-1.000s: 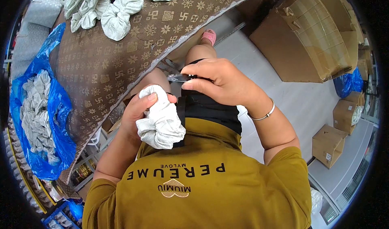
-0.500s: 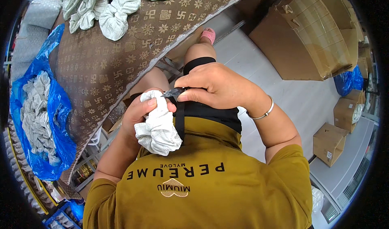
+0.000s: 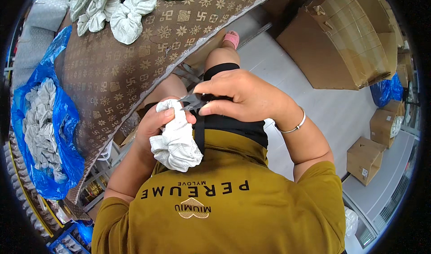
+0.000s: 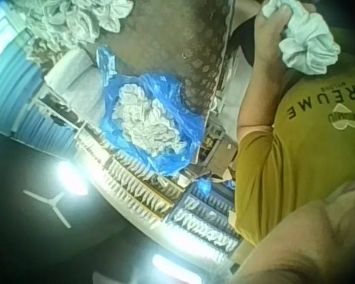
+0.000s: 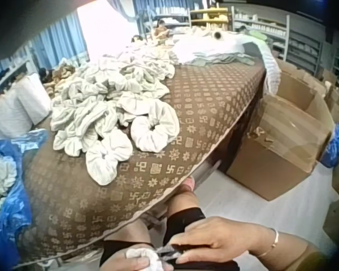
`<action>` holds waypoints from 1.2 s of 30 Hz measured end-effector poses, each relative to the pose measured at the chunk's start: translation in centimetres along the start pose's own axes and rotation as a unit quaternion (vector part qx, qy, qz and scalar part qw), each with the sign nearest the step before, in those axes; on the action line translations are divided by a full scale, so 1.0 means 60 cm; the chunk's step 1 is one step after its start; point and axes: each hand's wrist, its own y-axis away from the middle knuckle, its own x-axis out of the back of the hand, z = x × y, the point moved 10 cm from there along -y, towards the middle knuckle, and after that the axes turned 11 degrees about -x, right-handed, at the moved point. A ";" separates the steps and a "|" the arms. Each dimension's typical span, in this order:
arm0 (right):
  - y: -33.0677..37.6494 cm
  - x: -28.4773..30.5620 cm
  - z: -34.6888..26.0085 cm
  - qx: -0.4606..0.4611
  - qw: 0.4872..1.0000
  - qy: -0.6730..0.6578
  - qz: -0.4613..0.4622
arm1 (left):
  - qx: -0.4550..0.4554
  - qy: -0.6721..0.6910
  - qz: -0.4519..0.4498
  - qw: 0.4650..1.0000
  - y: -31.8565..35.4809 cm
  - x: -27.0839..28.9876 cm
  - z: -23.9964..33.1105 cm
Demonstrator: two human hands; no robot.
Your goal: The person trims loose threads from fabric scrunchies using thread snips, turning each scrunchie in hand and placing them aside.
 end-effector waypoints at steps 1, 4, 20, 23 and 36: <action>-0.002 -0.010 0.000 0.000 1.000 0.004 -0.024 | -0.002 -0.012 -0.002 1.000 0.000 0.002 0.000; -0.002 -0.008 0.008 -0.025 1.000 -0.002 -0.012 | -0.001 -0.016 -0.005 1.000 -0.001 0.003 -0.002; 0.004 -0.004 -0.017 0.042 0.998 0.043 -0.018 | -0.035 -0.094 0.091 0.991 0.000 0.024 0.006; 0.000 -0.004 -0.018 0.031 0.997 0.063 -0.020 | -0.033 -0.100 0.124 0.987 0.002 0.028 0.004; 0.000 0.002 -0.010 0.007 0.998 0.058 0.001 | -0.044 -0.120 0.076 0.989 -0.002 0.022 0.009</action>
